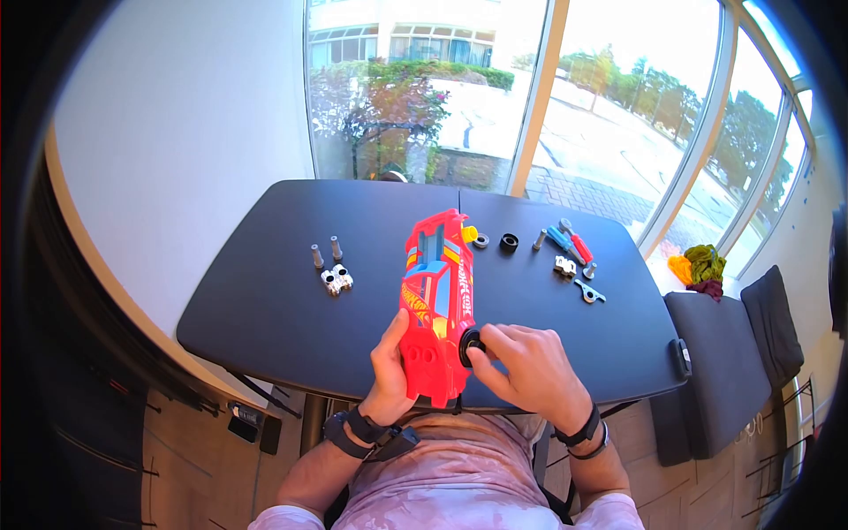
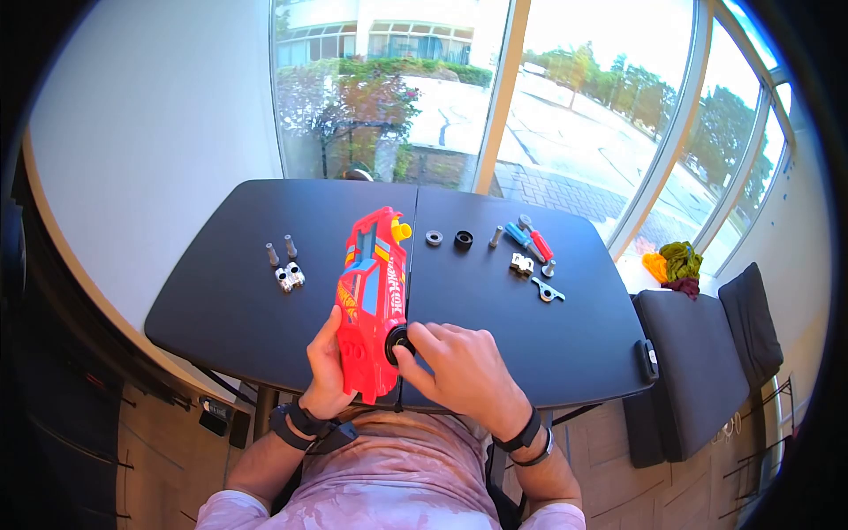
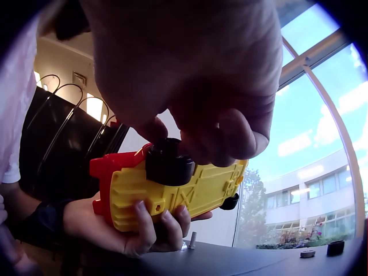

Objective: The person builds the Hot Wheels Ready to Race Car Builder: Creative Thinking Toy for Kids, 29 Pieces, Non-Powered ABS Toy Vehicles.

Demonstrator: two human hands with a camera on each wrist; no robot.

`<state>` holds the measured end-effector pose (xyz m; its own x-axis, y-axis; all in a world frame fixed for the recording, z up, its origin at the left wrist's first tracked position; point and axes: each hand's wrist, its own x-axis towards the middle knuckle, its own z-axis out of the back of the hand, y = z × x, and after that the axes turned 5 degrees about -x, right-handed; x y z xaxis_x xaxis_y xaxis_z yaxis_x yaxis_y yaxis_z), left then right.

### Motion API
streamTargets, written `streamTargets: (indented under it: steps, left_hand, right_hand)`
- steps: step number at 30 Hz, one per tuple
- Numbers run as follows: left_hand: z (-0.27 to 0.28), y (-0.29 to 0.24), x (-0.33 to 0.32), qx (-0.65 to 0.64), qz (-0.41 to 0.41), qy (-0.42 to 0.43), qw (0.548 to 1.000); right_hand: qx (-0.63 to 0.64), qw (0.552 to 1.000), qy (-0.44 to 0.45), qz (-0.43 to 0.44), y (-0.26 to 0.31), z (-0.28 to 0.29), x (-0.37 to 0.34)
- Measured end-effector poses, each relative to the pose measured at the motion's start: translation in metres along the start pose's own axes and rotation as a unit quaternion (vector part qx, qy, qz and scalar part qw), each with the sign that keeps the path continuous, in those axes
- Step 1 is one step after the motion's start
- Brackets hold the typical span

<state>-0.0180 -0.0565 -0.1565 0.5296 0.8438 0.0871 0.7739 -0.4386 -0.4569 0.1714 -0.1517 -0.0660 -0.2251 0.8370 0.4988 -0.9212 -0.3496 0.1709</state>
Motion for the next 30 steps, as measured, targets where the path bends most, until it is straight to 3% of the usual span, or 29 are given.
streamTargets:
  steps: [6,12,15,21,24,30]
  left_hand:
    - [0.0,0.001,0.001,0.001,-0.003,-0.008,1.0]
    - [0.005,-0.001,0.002,0.011,0.0,0.006,1.0]
    - [0.001,0.0,0.001,0.008,-0.005,-0.003,1.0]
    - [0.006,-0.001,0.003,0.009,0.0,0.009,1.0]
    - [0.004,0.001,0.003,0.007,-0.005,0.005,1.0]
    - [0.006,0.001,0.003,0.017,-0.006,0.001,1.0]
  right_hand:
    - [0.004,0.999,-0.03,0.022,0.005,0.007,0.004]
    - [-0.01,0.999,0.051,0.0,-0.005,0.005,-0.001]
    - [0.023,0.999,-0.013,0.019,0.006,0.009,0.003]
    - [-0.022,0.997,0.07,-0.015,-0.002,0.009,-0.001]
    - [0.001,1.0,-0.005,0.009,0.007,0.012,0.003]
    - [-0.014,0.997,0.074,-0.007,-0.007,0.004,-0.003]
